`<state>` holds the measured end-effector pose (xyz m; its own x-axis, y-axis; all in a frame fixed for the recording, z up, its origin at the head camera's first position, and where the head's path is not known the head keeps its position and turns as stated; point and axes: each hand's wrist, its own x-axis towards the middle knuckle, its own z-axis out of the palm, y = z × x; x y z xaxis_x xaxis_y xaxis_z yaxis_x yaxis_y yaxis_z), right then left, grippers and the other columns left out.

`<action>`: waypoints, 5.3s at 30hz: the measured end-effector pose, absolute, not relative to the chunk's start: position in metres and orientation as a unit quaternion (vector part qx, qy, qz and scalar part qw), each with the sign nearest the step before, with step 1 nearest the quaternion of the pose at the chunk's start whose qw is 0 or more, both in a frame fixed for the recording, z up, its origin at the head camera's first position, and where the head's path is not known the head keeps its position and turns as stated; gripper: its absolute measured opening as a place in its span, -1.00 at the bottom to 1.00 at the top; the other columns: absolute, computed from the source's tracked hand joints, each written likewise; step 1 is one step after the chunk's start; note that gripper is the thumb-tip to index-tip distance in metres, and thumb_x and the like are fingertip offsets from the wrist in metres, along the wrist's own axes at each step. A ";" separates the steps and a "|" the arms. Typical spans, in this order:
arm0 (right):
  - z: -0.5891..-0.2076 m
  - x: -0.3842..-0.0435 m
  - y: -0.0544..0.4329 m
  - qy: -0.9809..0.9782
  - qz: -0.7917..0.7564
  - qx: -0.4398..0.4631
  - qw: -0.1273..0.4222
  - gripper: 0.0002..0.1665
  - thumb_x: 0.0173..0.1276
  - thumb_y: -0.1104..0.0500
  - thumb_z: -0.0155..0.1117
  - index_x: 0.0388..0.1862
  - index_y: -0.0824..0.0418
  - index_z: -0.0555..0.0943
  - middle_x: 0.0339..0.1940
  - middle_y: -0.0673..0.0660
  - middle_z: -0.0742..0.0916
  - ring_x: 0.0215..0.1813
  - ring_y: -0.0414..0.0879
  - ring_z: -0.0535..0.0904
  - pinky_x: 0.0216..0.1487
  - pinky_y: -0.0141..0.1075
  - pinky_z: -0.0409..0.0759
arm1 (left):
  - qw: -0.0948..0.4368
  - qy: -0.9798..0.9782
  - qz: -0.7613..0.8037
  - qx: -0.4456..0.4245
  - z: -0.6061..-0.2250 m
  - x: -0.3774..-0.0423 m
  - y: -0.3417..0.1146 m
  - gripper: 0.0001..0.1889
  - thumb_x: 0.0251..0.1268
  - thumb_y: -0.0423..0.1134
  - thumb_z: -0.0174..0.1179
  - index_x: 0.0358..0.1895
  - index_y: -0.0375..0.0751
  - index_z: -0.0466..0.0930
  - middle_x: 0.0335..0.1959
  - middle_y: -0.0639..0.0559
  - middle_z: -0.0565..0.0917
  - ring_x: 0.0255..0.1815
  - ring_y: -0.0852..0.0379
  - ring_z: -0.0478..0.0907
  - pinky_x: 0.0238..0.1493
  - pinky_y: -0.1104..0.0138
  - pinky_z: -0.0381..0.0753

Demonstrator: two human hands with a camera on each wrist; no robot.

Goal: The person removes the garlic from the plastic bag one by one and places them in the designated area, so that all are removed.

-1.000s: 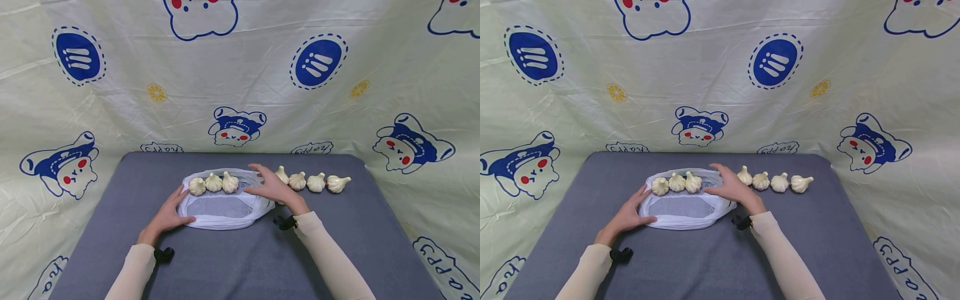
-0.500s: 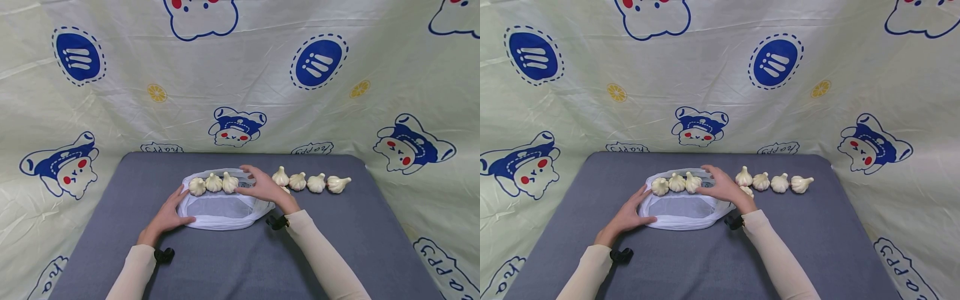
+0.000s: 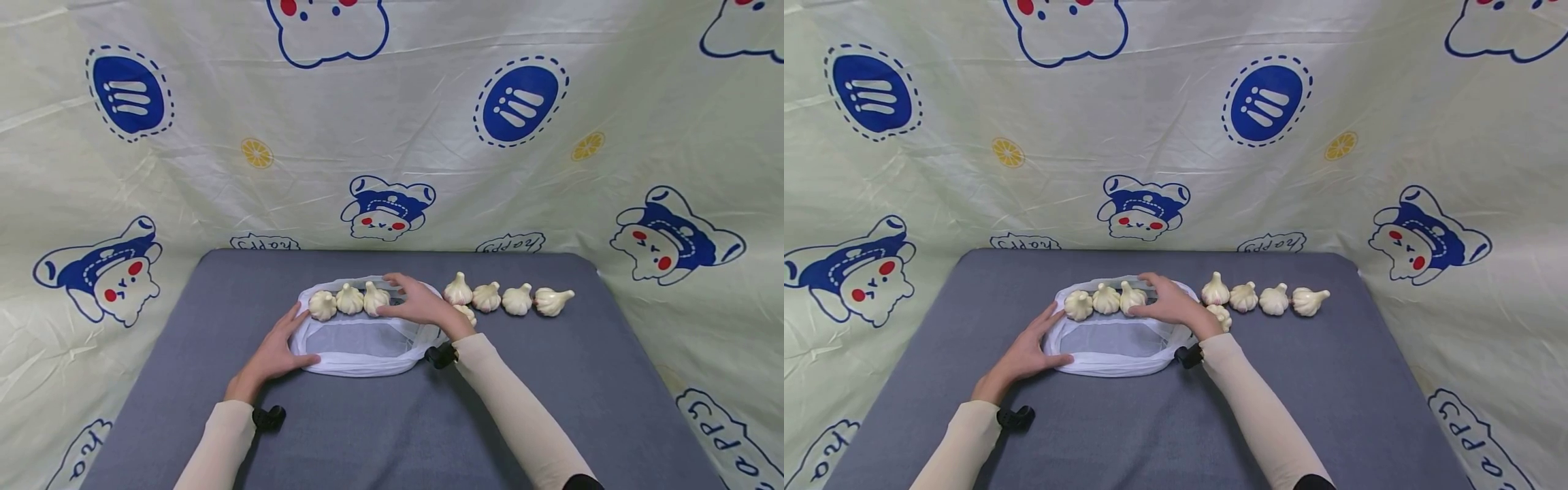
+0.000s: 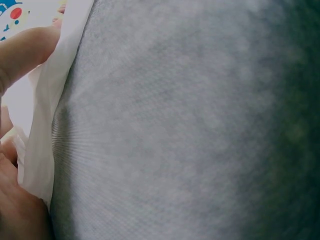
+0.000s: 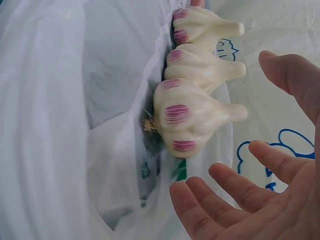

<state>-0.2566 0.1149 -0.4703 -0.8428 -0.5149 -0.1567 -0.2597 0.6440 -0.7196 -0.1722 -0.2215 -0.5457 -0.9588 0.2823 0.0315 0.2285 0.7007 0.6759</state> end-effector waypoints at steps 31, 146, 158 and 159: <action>-0.492 -0.271 0.092 0.900 -0.349 -0.226 0.131 -0.41 0.38 0.16 0.42 0.36 0.28 0.56 0.23 0.25 0.70 0.16 0.09 0.65 0.23 -0.03 0.60 | 0.037 0.920 0.364 0.141 -0.545 -0.171 -0.221 0.07 0.03 0.07 0.52 0.59 -0.31 0.21 0.69 -0.28 0.02 0.65 -0.39 -0.01 0.54 -0.31 0.09; -0.459 -0.169 0.272 0.878 -0.472 -0.043 -0.065 -0.44 0.45 0.19 0.37 0.34 0.39 0.52 0.33 0.41 0.60 0.26 0.36 0.62 0.03 -0.52 0.56 | 0.039 0.921 0.362 0.138 -0.546 -0.171 -0.221 0.07 0.05 0.09 0.52 0.60 -0.28 0.20 0.68 -0.31 0.02 0.65 -0.41 0.00 0.52 -0.34 0.10; -0.489 -0.172 0.286 0.893 -0.448 -0.013 -0.034 -0.38 0.50 0.13 0.32 0.40 0.42 0.45 0.37 0.48 0.55 0.33 0.44 0.54 0.25 0.22 0.56 | 0.043 0.921 0.364 0.129 -0.544 -0.171 -0.219 0.07 0.03 0.08 0.52 0.60 -0.28 0.20 0.68 -0.30 0.02 0.66 -0.41 -0.02 0.53 -0.34 0.08; -0.491 -0.173 0.287 0.894 -0.448 -0.011 -0.032 -0.38 0.50 0.13 0.32 0.40 0.43 0.44 0.37 0.48 0.55 0.34 0.44 0.54 0.25 0.22 0.56 | 0.043 0.921 0.364 0.129 -0.544 -0.171 -0.219 0.07 0.03 0.08 0.52 0.60 -0.27 0.20 0.68 -0.30 0.02 0.66 -0.41 -0.02 0.53 -0.34 0.08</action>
<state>-0.1725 0.2869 -0.4909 -0.9978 0.0090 0.0661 -0.0476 0.5988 -0.7995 -0.1708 -0.2191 -0.5441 -0.9631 0.2686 0.0144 0.2059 0.7015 0.6823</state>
